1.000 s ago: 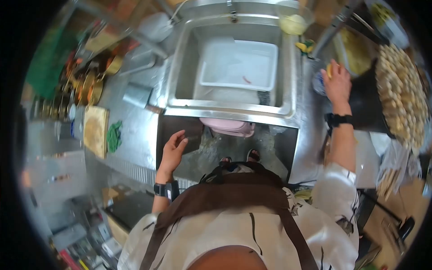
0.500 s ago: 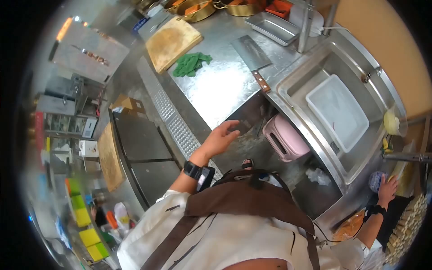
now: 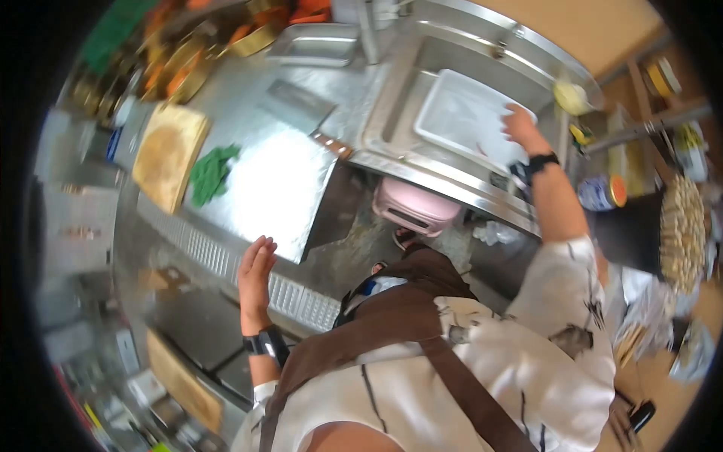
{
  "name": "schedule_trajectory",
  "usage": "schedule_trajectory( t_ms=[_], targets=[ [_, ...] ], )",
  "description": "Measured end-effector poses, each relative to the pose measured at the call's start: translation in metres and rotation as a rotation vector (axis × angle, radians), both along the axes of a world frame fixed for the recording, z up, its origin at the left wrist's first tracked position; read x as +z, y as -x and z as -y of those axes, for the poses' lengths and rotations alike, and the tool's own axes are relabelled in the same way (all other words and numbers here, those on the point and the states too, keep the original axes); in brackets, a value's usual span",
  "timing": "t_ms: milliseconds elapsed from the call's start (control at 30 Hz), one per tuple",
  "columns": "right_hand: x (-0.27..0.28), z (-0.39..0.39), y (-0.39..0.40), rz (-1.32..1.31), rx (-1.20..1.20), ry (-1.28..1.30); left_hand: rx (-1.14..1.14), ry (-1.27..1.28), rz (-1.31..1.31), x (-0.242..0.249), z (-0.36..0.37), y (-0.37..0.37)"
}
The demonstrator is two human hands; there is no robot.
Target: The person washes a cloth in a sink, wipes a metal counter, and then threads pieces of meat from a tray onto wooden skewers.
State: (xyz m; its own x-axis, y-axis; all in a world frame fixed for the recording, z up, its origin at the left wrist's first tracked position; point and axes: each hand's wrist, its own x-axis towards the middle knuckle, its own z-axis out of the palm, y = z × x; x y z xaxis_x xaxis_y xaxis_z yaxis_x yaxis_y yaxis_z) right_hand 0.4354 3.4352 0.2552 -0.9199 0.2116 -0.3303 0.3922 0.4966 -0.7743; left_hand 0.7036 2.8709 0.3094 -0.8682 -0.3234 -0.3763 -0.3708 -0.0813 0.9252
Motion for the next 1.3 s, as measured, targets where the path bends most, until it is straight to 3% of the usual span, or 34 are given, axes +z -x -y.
schedule_trajectory(
  t_ms=[200, 333, 367, 400, 467, 533, 600, 633, 733, 867, 933, 1000, 1067, 1100, 1133, 1167, 1233, 1267, 1300],
  targets=[
    [-0.075, 0.017, 0.065, 0.283, -0.113, 0.124, -0.129, -0.160, 0.018, 0.003, -0.061, 0.101],
    [-0.146, -0.032, 0.079, 0.401, -0.110, 0.139, -0.215, -0.198, 0.080, -0.009, -0.101, 0.159],
    [-0.155, -0.040, 0.070, 0.336, -0.211, 0.050, -0.233, -0.231, 0.085, -0.014, -0.109, 0.170],
    [-0.199, -0.071, 0.081, 0.362, 0.003, -0.270, -0.249, -0.265, 0.084, -0.022, -0.118, 0.181],
    [-0.379, -0.177, 0.098, 0.163, 0.695, -1.001, -0.265, -0.384, 0.111, -0.028, -0.133, 0.202],
    [-0.264, -0.103, 0.085, 0.486, 0.092, -0.748, -0.264, -0.488, 0.132, -0.024, -0.158, 0.226],
    [-0.220, -0.043, 0.087, 0.529, -0.153, -0.135, -0.246, -0.630, 0.145, -0.045, -0.180, 0.249],
    [-0.236, -0.035, 0.101, 0.512, -0.191, 0.085, -0.243, -0.709, 0.155, -0.059, -0.193, 0.263],
    [-0.196, 0.004, 0.131, 0.653, 0.112, 0.701, -0.179, -0.768, 0.245, -0.099, -0.244, 0.306],
    [-0.064, 0.111, 0.101, 0.280, 0.117, 0.569, -0.153, -0.574, 0.213, -0.154, -0.311, 0.355],
    [-0.045, 0.141, 0.079, -0.019, 0.201, 0.613, -0.425, -0.734, -0.091, -0.188, -0.336, 0.368],
    [-0.069, 0.137, 0.086, 0.128, 0.024, 0.728, -0.037, -0.864, 0.174, -0.118, -0.362, 0.361],
    [-0.060, 0.135, 0.091, 0.252, 0.013, 0.797, -0.210, -0.750, 0.264, -0.040, -0.333, 0.347],
    [-0.053, 0.140, 0.091, 0.266, 0.053, 0.806, -0.306, -0.688, 0.307, -0.021, -0.316, 0.345],
    [-0.045, 0.145, 0.085, 0.178, 0.173, 0.769, -0.318, -0.707, 0.271, -0.037, -0.307, 0.347],
    [-0.041, 0.148, 0.080, 0.091, 0.283, 0.718, -0.337, -0.738, 0.238, -0.072, -0.305, 0.346],
    [-0.060, 0.132, 0.092, 0.161, 0.424, 0.235, -0.422, -0.769, 0.185, -0.117, -0.282, 0.344],
    [-0.066, 0.127, 0.100, 0.187, 0.483, -0.011, -0.447, -0.623, 0.036, -0.114, -0.257, 0.339],
    [-0.062, 0.132, 0.098, 0.053, 0.426, -0.014, -0.468, -0.477, -0.109, -0.108, -0.224, 0.328]
  ],
)
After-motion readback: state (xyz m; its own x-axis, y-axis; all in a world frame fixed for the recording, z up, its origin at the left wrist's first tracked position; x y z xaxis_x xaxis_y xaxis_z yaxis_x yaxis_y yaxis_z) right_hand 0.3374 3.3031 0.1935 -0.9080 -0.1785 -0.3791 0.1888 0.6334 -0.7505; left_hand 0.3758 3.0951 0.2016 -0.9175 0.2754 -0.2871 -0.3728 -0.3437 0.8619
